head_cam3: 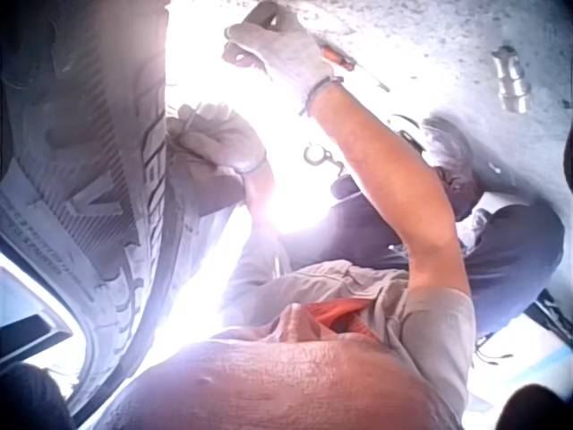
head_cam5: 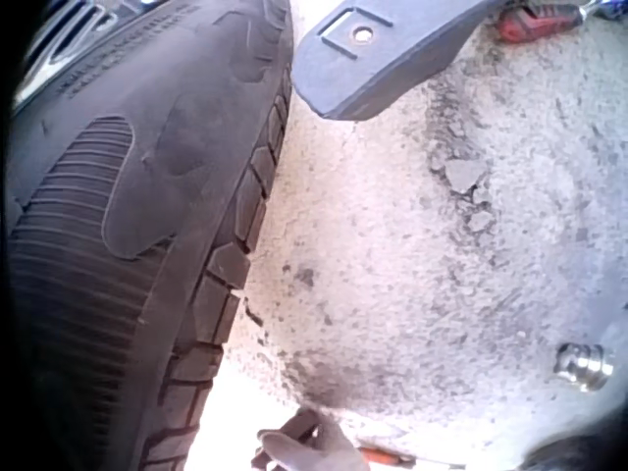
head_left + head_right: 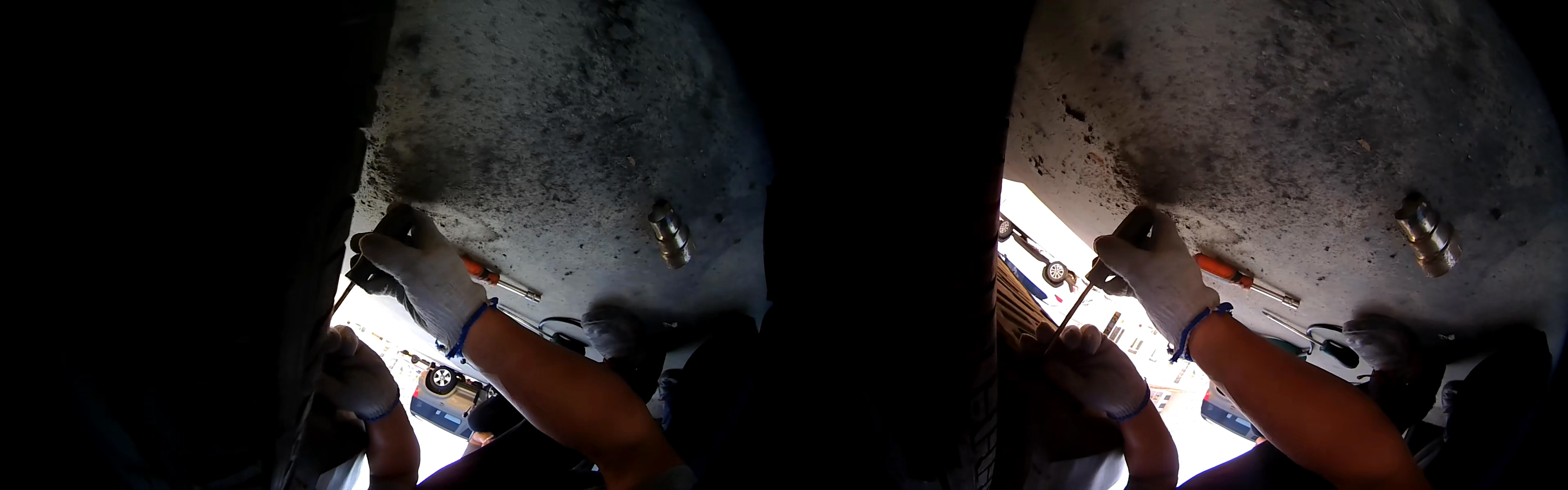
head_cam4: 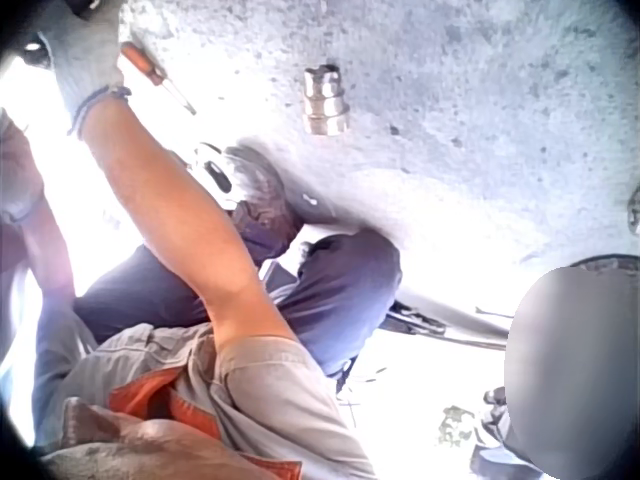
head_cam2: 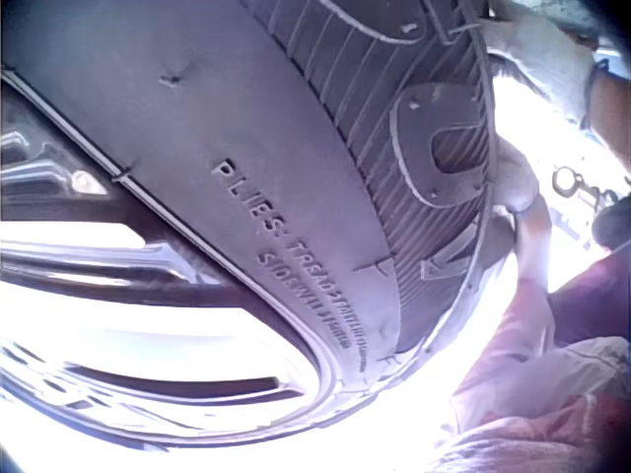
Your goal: The person uses a screwdriver to remove fasteners from the rear bumper and wheel arch liner of a silver car. They then use a heat gun to warm the area before aligning and fitting a new black plastic trim piece into the wheel arch.
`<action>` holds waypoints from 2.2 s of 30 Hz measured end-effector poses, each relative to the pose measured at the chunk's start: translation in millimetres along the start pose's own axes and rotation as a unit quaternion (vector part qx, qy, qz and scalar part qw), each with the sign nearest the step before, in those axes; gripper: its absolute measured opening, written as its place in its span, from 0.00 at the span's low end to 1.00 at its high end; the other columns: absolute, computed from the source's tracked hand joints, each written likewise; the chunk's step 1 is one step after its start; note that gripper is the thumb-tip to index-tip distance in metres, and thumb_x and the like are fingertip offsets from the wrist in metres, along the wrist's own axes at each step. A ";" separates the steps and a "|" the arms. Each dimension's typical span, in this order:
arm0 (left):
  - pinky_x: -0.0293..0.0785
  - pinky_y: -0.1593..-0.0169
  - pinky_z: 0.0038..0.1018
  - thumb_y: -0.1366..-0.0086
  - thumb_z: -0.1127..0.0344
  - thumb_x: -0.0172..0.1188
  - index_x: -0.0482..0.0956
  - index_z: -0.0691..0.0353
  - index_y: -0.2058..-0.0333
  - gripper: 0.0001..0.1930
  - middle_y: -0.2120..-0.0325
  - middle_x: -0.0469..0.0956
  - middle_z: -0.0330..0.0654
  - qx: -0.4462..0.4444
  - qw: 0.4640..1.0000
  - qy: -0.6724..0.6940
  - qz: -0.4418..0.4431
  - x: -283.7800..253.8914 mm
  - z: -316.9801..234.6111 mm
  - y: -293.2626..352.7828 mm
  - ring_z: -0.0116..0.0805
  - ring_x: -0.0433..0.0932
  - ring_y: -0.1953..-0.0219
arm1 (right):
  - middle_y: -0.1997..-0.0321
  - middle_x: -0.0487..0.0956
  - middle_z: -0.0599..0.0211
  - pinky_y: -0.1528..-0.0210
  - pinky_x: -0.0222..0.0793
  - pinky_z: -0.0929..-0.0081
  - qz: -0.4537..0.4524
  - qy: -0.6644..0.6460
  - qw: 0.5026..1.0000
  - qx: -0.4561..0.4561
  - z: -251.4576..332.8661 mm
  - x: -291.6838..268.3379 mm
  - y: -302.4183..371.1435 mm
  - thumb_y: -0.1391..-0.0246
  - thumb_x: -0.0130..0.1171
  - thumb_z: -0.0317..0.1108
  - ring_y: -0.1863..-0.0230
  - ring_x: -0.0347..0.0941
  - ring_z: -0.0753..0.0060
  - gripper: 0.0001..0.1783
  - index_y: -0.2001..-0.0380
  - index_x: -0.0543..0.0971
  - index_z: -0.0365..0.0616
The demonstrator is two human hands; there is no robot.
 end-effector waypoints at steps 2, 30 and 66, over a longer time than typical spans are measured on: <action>0.74 0.61 0.27 0.19 0.58 0.49 0.71 0.57 0.36 0.19 0.43 0.79 0.43 -0.003 1.000 0.004 -0.023 -9.2 -0.7 1.9 0.36 0.80 0.55 | 0.54 0.82 0.54 0.57 0.85 0.69 0.018 -0.002 0.999 0.039 -2.8 2.6 -1.6 0.36 0.64 0.38 0.57 0.84 0.65 0.24 0.44 0.70 0.38; 0.77 0.60 0.28 0.21 0.56 0.52 0.71 0.57 0.35 0.21 0.42 0.79 0.45 0.013 0.998 -0.048 -0.031 -1.2 0.5 4.4 0.38 0.81 0.52 | 0.58 0.84 0.52 0.57 0.87 0.66 0.042 0.030 0.992 0.113 -9.1 2.9 -7.6 0.30 0.57 0.46 0.59 0.85 0.64 0.21 0.52 0.73 0.35; 0.70 0.62 0.18 0.20 0.59 0.54 0.76 0.55 0.44 0.13 0.59 0.80 0.36 -0.001 0.979 -0.150 -0.141 -6.0 -7.3 7.6 0.23 0.73 0.64 | 0.39 0.73 0.44 0.43 0.85 0.52 -0.015 -0.129 0.989 0.064 -30.1 -26.6 -2.2 0.32 0.53 0.34 0.48 0.81 0.55 0.36 0.27 0.54 0.32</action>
Point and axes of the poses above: each hand's wrist, its own y-axis away from the middle knuckle, its own x-axis out of the palm, z = x × y, the point moved 6 cm from there along -y, towards the middle knuckle
